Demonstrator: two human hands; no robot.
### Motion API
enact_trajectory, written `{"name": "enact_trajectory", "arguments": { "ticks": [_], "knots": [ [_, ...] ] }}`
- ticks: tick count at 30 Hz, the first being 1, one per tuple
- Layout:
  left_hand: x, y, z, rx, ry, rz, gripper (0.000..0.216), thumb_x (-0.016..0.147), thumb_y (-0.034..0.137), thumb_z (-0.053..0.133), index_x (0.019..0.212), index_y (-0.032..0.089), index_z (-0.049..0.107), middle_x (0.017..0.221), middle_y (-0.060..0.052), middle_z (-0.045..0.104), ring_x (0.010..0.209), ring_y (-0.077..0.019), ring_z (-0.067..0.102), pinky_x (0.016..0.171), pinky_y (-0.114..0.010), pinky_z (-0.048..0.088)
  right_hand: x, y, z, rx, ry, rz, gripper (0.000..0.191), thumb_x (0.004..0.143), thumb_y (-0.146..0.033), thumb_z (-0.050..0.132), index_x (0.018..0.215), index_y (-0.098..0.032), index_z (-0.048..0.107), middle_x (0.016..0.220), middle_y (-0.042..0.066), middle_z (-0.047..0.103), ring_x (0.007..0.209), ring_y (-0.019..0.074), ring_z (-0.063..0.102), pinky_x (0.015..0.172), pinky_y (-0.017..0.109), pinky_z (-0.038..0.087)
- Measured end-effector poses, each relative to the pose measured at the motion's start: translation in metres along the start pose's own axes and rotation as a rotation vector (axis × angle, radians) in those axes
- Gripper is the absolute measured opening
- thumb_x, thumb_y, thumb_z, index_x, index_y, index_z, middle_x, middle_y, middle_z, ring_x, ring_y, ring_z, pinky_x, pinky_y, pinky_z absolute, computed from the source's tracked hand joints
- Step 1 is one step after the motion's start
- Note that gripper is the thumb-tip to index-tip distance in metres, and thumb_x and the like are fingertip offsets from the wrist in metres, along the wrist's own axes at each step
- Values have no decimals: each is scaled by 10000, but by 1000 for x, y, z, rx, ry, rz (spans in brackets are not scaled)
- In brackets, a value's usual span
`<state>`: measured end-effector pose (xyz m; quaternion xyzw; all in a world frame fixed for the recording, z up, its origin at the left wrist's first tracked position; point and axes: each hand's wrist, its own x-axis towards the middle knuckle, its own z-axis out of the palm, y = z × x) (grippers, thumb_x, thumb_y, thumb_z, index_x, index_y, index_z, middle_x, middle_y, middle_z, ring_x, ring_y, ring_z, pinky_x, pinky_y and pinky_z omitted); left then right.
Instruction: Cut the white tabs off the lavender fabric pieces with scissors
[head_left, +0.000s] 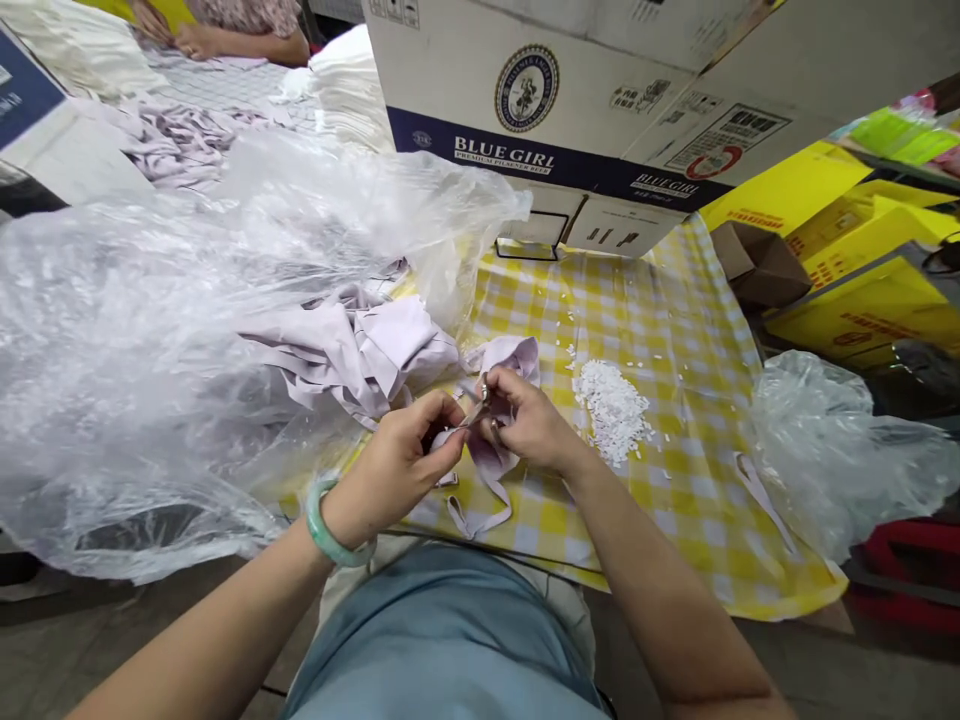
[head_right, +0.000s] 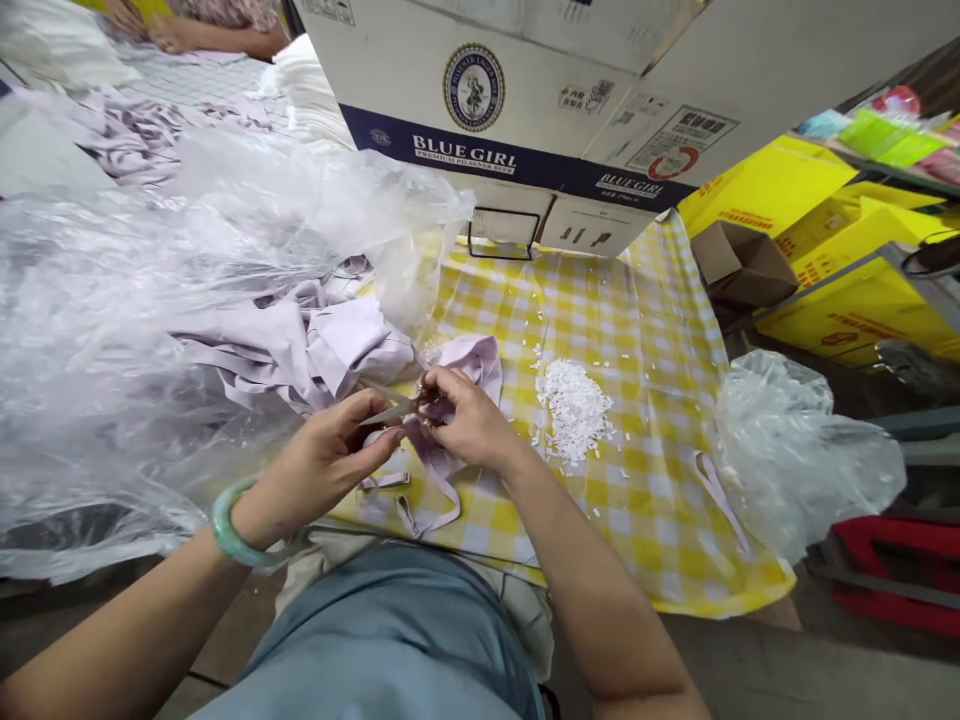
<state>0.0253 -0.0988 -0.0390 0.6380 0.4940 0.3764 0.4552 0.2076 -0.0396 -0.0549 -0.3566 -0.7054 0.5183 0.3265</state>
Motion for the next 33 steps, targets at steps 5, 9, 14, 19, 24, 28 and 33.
{"name": "enact_trajectory", "arguments": {
  "ticks": [5,9,14,19,24,28,33],
  "knots": [
    [-2,0,-2,-591,-115,-343,202,800,283,681,894,168,543,790,-12,603,721,-128,561,691,-236,456,2,0,4,166,122,-69,246,716,-104,634,876,-231,497,881,-19,542,758,121,523,681,248,435],
    [3,3,-2,-1021,-283,-571,284,788,339,631,937,98,649,801,-77,630,611,-109,520,591,-220,435,0,-6,5,160,185,-198,262,711,-98,645,854,-239,477,858,-19,544,786,136,521,697,261,439],
    [3,1,0,-1081,-229,-654,216,850,289,616,826,87,688,656,5,460,505,-47,298,440,-167,215,-7,-5,1,47,311,-232,296,700,-69,638,872,-256,486,820,-37,542,769,134,533,716,268,448],
    [-3,0,4,-929,-153,-507,195,876,291,661,773,126,677,595,42,385,508,-49,264,460,-173,191,-15,2,1,-1,394,-175,306,671,-65,650,879,-252,527,836,-43,558,740,123,538,682,248,442],
    [-6,4,4,-878,-178,-433,195,857,311,681,852,122,729,611,38,392,540,-54,293,486,-181,214,-19,4,11,116,414,-31,270,667,-141,701,857,-241,539,799,-42,571,675,112,527,619,231,442],
    [-8,9,4,-869,-171,-436,219,864,319,667,872,110,733,616,33,414,540,-52,304,483,-191,197,-21,6,18,240,431,6,299,656,-172,745,853,-241,531,797,-35,561,703,115,536,654,233,457],
    [-8,13,6,-864,-160,-441,242,851,342,675,768,115,660,612,34,439,512,-43,275,469,-209,167,-25,10,25,324,418,41,343,641,-210,815,825,-235,526,778,-37,545,702,116,521,640,227,437]
  ]
}}
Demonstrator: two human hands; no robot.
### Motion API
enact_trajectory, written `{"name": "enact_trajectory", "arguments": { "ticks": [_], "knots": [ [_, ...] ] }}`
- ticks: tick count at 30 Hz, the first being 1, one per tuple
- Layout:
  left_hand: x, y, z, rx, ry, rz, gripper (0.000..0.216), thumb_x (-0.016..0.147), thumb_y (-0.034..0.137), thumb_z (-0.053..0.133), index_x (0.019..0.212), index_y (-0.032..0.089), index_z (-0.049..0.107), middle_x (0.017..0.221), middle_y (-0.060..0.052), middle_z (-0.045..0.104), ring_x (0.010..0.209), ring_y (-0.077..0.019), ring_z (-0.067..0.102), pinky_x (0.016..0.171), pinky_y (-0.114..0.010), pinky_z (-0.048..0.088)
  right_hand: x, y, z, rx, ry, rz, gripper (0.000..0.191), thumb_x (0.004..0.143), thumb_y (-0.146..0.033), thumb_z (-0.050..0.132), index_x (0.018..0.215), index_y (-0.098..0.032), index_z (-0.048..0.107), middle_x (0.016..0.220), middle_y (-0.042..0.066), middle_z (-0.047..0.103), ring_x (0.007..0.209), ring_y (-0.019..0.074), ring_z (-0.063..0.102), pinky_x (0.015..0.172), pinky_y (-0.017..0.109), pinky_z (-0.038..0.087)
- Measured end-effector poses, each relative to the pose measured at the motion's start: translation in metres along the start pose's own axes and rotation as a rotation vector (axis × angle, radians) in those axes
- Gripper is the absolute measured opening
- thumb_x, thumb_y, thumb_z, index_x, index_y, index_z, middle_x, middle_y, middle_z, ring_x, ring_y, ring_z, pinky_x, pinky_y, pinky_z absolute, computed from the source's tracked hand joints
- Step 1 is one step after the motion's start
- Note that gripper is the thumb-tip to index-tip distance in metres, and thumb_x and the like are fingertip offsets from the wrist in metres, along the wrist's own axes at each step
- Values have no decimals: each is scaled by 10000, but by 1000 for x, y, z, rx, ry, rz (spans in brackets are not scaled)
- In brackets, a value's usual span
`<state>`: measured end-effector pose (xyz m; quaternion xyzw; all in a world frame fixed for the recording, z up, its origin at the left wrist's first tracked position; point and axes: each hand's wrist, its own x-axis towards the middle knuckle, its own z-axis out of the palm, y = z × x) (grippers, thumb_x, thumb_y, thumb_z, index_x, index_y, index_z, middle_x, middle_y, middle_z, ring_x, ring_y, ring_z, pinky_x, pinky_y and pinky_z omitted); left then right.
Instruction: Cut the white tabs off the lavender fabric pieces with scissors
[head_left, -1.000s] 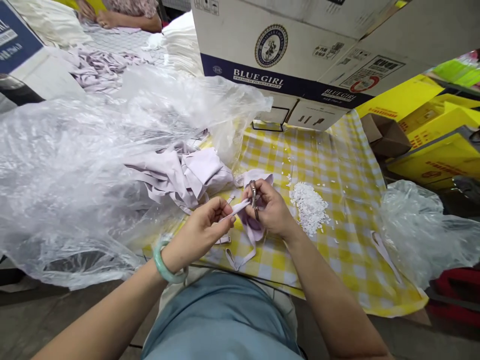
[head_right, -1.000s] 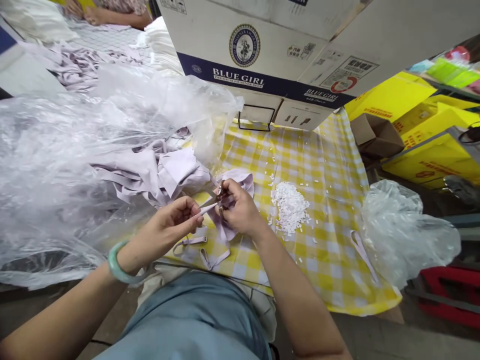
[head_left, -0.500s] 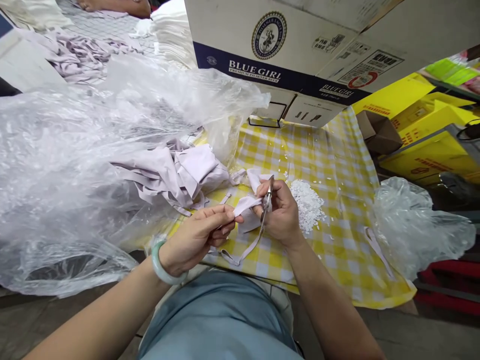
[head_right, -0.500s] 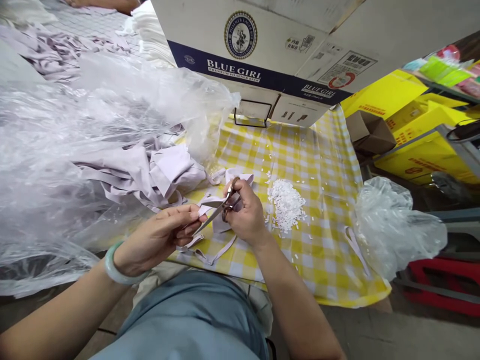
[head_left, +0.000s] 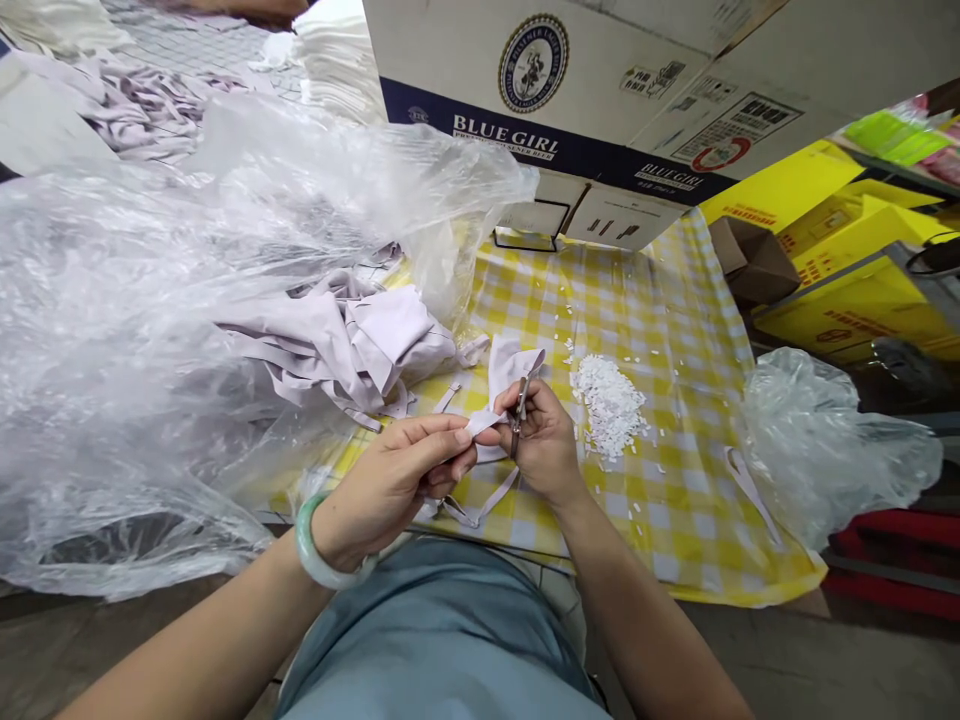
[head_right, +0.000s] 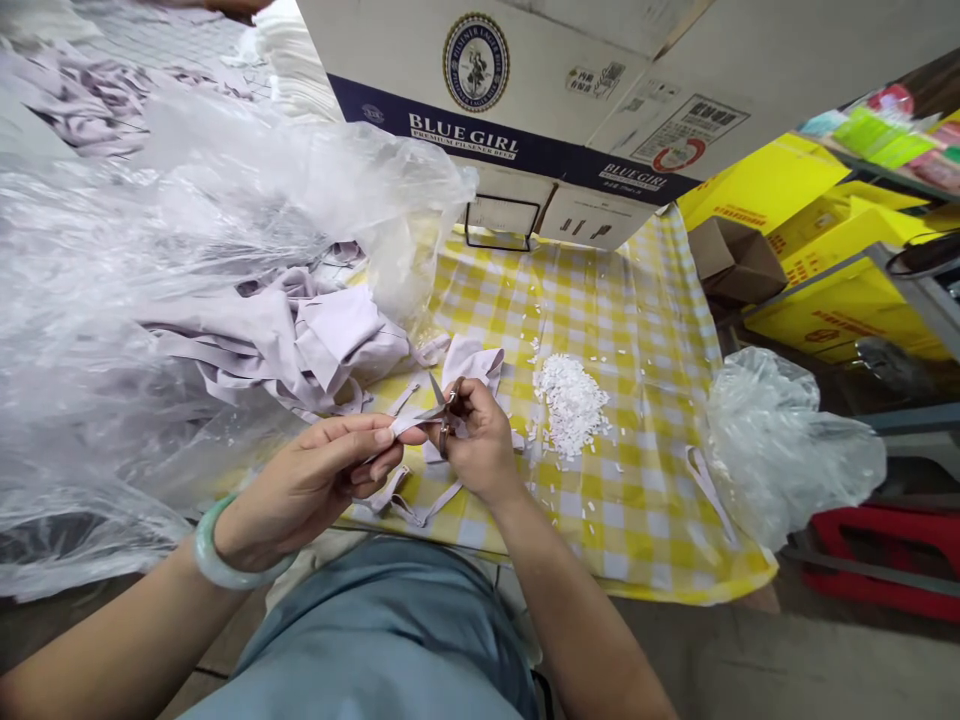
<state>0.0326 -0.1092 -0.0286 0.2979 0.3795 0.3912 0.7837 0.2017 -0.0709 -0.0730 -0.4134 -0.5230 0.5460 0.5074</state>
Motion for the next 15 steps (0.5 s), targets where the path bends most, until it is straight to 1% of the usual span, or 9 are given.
{"name": "enact_trajectory", "arguments": {
  "ticks": [2,6,9,11,12,13,14,15],
  "knots": [
    [1,0,1,5,5,-1,255,853,352,672,753,121,635,617,33,447,512,-43,274,469,-212,164,-2,3,0,18,-4,11,363,633,-211,837,817,-233,526,762,-44,534,685,109,502,626,221,424],
    [2,-3,1,33,23,15,249,857,360,669,764,131,637,631,32,453,517,-51,270,468,-215,171,-6,7,-4,20,15,42,384,637,-231,858,826,-231,524,756,-51,538,665,101,501,626,223,431],
    [2,-5,1,112,49,34,271,877,383,645,759,139,659,624,30,445,520,-63,283,470,-214,198,-10,5,-8,11,-5,86,396,650,-268,859,835,-229,511,741,-57,547,649,95,516,623,221,446],
    [3,-6,2,231,113,119,262,883,385,642,783,150,699,668,11,480,561,-82,356,497,-212,272,-14,1,-9,2,-56,135,408,653,-303,858,828,-230,496,732,-54,564,657,101,539,635,227,467],
    [3,-7,2,296,154,198,238,882,371,649,800,159,722,734,-10,524,631,-101,434,550,-214,343,-16,-1,-8,3,-78,163,416,651,-316,860,826,-230,492,741,-47,580,673,107,558,656,237,484],
    [3,-7,3,352,187,287,209,882,347,655,814,170,743,831,-35,572,753,-130,512,648,-225,412,-18,-2,-6,12,-93,191,425,646,-325,863,825,-232,490,759,-39,596,693,114,576,681,249,500],
    [4,-8,4,391,206,371,189,887,321,653,821,180,760,947,-59,605,913,-165,552,777,-244,446,-21,-3,-4,29,-95,214,436,638,-335,869,825,-234,489,777,-32,608,711,122,593,705,262,515],
    [5,-9,5,404,204,430,182,895,296,644,826,186,771,1056,-75,619,1063,-198,544,901,-267,436,-25,-2,-1,50,-87,234,445,632,-350,873,826,-237,489,793,-27,613,729,130,606,728,277,528]
  ]
}}
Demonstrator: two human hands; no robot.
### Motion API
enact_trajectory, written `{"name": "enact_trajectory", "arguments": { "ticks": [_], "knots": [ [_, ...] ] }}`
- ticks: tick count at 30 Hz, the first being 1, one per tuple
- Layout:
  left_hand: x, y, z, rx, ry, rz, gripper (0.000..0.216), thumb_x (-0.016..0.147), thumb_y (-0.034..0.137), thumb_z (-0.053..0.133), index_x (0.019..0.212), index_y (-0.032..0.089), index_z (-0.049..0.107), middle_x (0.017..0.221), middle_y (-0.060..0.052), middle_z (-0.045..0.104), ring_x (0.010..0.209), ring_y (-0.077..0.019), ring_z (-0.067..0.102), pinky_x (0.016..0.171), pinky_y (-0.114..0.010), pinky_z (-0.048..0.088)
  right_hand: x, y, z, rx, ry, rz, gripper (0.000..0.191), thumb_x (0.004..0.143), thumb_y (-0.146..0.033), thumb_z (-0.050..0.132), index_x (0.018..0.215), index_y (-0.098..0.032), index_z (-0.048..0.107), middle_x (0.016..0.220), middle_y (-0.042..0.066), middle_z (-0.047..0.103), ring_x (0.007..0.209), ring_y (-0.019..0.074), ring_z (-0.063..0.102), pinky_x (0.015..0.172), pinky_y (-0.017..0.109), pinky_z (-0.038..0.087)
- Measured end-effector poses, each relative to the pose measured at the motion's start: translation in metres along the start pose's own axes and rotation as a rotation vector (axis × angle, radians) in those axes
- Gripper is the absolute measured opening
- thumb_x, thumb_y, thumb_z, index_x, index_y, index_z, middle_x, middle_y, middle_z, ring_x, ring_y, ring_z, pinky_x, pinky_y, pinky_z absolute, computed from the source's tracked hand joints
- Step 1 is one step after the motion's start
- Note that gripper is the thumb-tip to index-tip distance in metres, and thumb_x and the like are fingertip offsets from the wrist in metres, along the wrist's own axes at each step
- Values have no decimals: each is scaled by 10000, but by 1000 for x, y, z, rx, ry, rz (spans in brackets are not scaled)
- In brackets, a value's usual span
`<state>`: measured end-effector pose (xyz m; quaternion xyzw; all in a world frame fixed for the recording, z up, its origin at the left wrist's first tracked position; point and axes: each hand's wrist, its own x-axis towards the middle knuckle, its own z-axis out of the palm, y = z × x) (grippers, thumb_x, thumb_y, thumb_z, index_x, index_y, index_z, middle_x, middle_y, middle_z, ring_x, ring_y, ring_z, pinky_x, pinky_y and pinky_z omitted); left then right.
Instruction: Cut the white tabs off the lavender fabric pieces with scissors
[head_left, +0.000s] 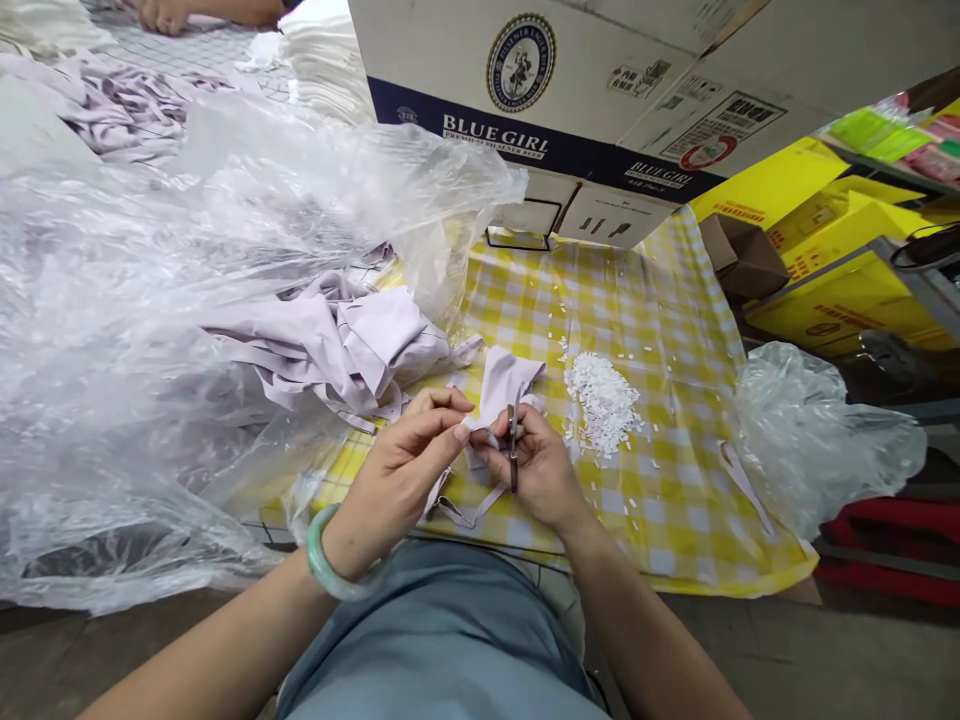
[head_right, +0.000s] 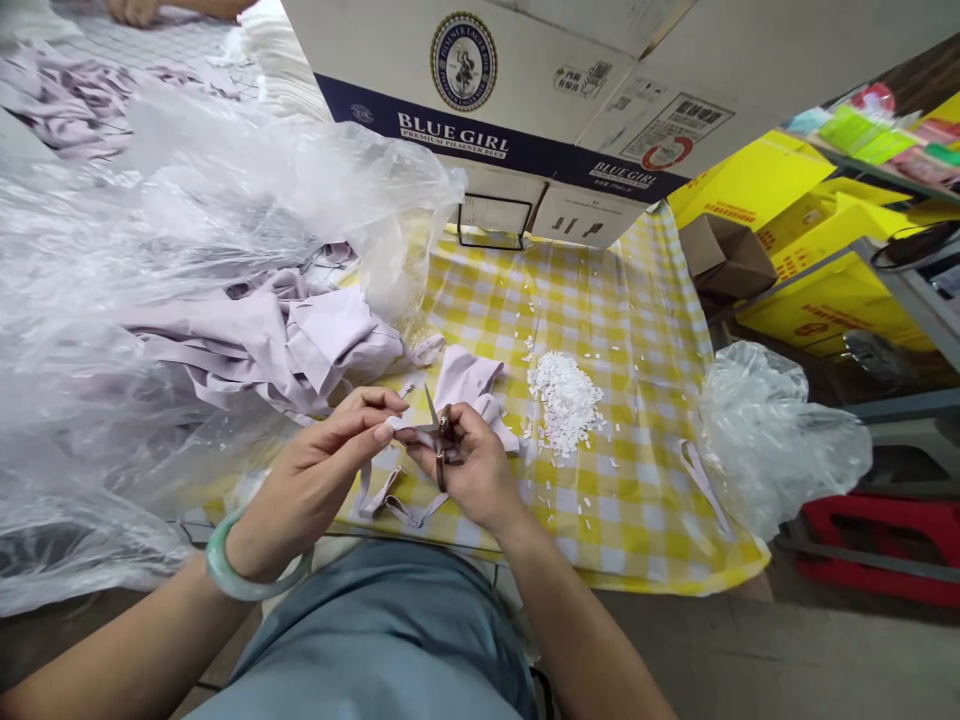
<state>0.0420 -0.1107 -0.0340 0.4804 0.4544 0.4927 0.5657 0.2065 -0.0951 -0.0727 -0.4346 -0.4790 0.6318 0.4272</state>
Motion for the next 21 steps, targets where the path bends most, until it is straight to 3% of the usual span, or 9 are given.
{"name": "enact_trajectory", "arguments": {
  "ticks": [2,5,7,10,17,21],
  "knots": [
    [1,-1,5,-73,-27,26,208,916,273,609,828,189,778,1131,-88,631,1158,-228,533,1000,-305,409,-5,6,8,45,38,18,457,628,-402,871,828,-245,491,815,-20,615,751,147,621,753,307,551],
    [4,-5,14,-252,-50,-29,226,912,264,595,770,177,748,1004,-71,627,919,-189,585,825,-286,473,-10,17,19,77,86,15,473,628,-474,858,828,-252,492,784,-20,598,724,165,614,742,340,568],
    [6,-8,19,-297,-36,-54,234,902,255,593,723,166,716,932,-47,589,755,-137,528,687,-248,446,-13,22,21,90,72,8,461,658,-497,833,842,-253,487,769,-21,586,706,164,605,723,340,562],
    [8,-11,23,-249,-23,-84,238,898,247,587,699,159,683,926,-28,550,645,-95,427,604,-230,387,-19,17,11,47,30,24,438,720,-504,790,909,-251,486,814,-11,586,723,160,595,701,324,536],
    [5,-20,33,-122,-120,-125,255,932,274,561,717,172,654,954,-34,492,703,-116,425,594,-235,354,-38,-12,-41,-706,77,-181,466,752,-627,715,867,-200,570,895,70,596,877,232,511,799,375,439],
    [3,-28,41,-68,-172,-151,261,941,298,557,722,175,629,1004,-55,500,780,-149,455,605,-248,354,-45,-12,-52,-908,80,-255,496,712,-657,737,751,-197,555,774,53,596,828,231,500,756,365,394]
  ]
}}
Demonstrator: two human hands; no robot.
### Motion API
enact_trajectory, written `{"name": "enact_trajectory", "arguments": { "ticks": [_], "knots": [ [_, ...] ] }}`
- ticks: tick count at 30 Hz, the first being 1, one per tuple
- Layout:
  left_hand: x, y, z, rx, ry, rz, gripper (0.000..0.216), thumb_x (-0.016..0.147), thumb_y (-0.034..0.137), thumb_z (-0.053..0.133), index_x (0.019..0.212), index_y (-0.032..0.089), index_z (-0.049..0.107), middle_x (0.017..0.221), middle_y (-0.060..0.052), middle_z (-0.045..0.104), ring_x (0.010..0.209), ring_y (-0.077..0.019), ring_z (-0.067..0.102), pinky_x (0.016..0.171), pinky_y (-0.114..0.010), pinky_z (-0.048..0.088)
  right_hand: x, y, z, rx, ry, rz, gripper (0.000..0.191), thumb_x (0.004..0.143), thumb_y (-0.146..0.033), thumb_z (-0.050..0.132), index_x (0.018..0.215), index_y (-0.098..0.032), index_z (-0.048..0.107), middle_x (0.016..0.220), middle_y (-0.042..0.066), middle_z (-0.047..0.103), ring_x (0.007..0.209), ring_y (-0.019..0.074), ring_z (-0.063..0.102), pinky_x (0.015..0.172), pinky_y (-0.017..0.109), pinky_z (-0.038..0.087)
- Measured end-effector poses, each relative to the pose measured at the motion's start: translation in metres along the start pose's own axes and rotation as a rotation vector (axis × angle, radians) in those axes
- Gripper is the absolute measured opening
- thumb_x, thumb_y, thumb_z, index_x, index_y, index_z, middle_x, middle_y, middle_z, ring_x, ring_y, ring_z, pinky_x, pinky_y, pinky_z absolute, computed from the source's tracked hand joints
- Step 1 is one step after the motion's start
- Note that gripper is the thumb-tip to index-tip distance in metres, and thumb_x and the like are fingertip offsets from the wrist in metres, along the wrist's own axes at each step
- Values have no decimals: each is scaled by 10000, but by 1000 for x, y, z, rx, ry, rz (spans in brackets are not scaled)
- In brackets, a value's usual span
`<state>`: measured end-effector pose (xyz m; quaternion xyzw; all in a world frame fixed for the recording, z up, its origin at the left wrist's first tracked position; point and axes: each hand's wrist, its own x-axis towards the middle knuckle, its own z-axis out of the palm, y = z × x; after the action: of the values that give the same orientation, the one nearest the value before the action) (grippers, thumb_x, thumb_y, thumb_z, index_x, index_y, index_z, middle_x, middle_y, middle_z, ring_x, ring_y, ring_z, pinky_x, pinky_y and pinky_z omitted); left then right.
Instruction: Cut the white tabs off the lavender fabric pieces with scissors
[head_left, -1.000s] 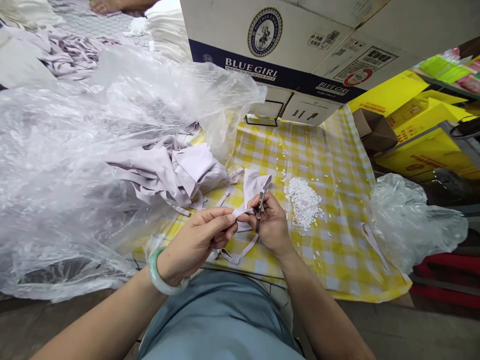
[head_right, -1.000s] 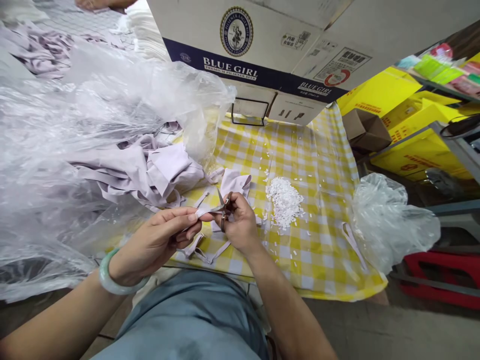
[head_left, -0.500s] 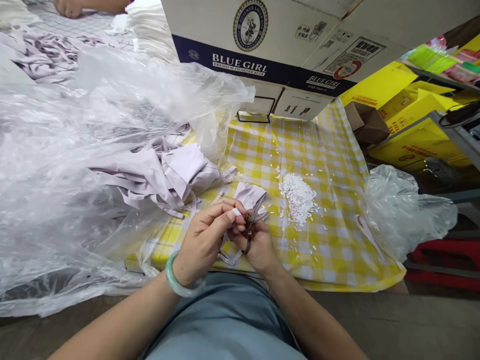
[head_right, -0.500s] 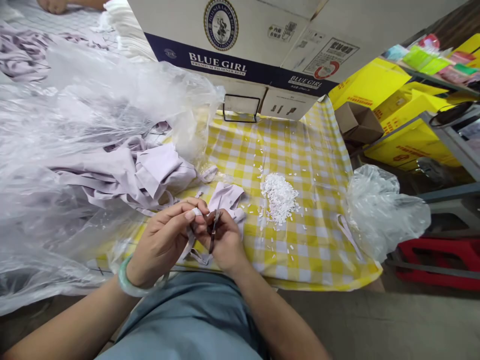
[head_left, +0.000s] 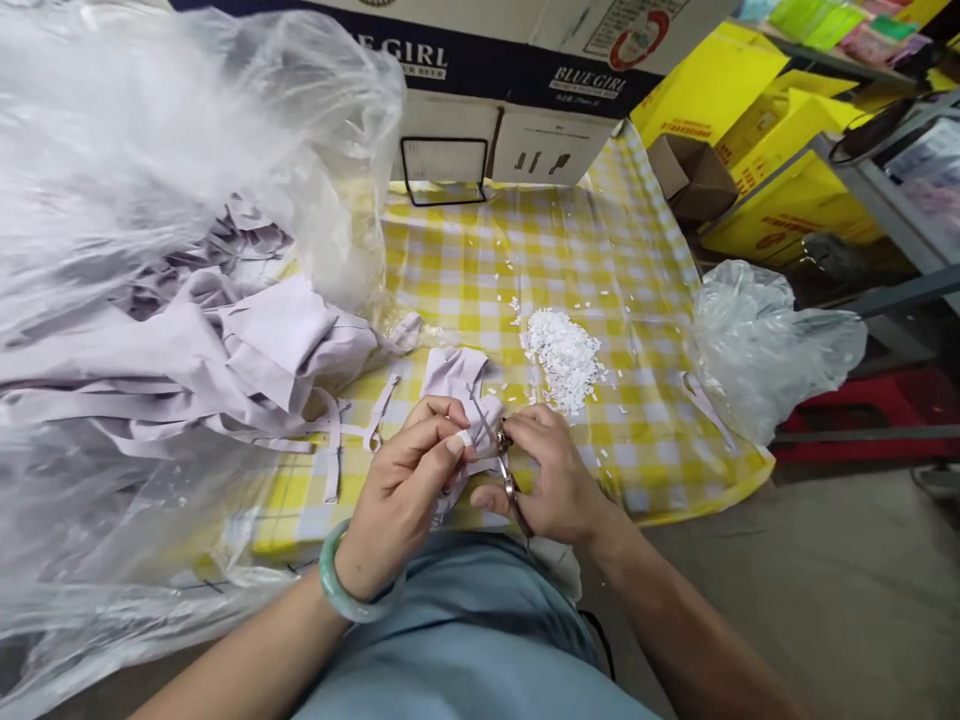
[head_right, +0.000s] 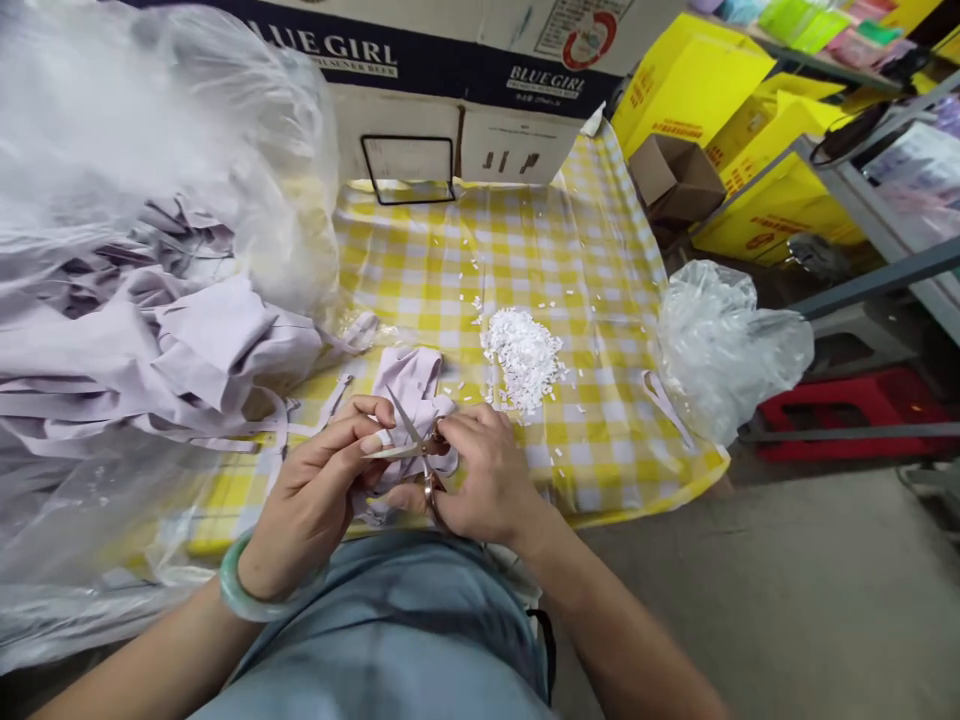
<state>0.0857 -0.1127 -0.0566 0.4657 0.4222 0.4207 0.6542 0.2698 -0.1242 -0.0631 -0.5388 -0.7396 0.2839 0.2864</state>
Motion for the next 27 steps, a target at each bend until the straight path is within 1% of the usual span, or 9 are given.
{"name": "enact_trajectory", "arguments": {
  "ticks": [2,4,8,11,14,18,27],
  "knots": [
    [0,-2,2,28,-30,8,269,948,303,547,724,179,633,1006,-58,501,806,-159,460,612,-251,355,-3,2,-1,-33,-1,-21,520,709,-677,728,674,-200,523,687,24,557,759,205,490,728,350,364],
    [1,-3,4,52,-57,13,257,951,295,539,748,188,655,1008,-59,503,824,-165,462,621,-253,358,-5,4,-3,-39,-15,-22,547,711,-696,712,624,-200,499,650,8,533,703,181,478,717,344,344],
    [2,-4,7,99,-76,2,240,947,281,541,763,196,670,996,-63,515,868,-186,473,644,-261,373,-8,6,-8,-35,-66,10,550,695,-705,715,608,-201,515,609,-5,525,681,171,484,743,349,337],
    [2,-3,9,125,-95,15,232,947,266,536,773,200,674,986,-64,520,913,-198,479,667,-261,385,-9,7,-11,-26,-85,3,529,706,-670,723,593,-203,501,568,-16,528,661,162,484,752,354,326],
    [3,-4,10,135,-126,53,228,952,242,526,786,202,675,979,-63,514,947,-201,478,695,-260,395,-8,8,-12,-21,-82,-17,523,717,-640,722,574,-204,470,559,-18,537,645,154,479,757,359,318],
    [3,-5,11,135,-144,49,219,961,233,511,822,213,679,1031,-64,494,976,-205,477,719,-271,404,-8,9,-13,-31,-88,-29,500,727,-618,714,578,-204,476,567,-14,546,645,155,476,770,367,320],
    [3,-10,11,138,-165,72,231,974,237,495,835,229,679,1020,-69,490,1039,-227,473,768,-300,414,-9,10,-14,-25,-70,-36,525,725,-633,708,563,-207,448,557,-18,523,632,152,467,766,368,322]
  ]
}}
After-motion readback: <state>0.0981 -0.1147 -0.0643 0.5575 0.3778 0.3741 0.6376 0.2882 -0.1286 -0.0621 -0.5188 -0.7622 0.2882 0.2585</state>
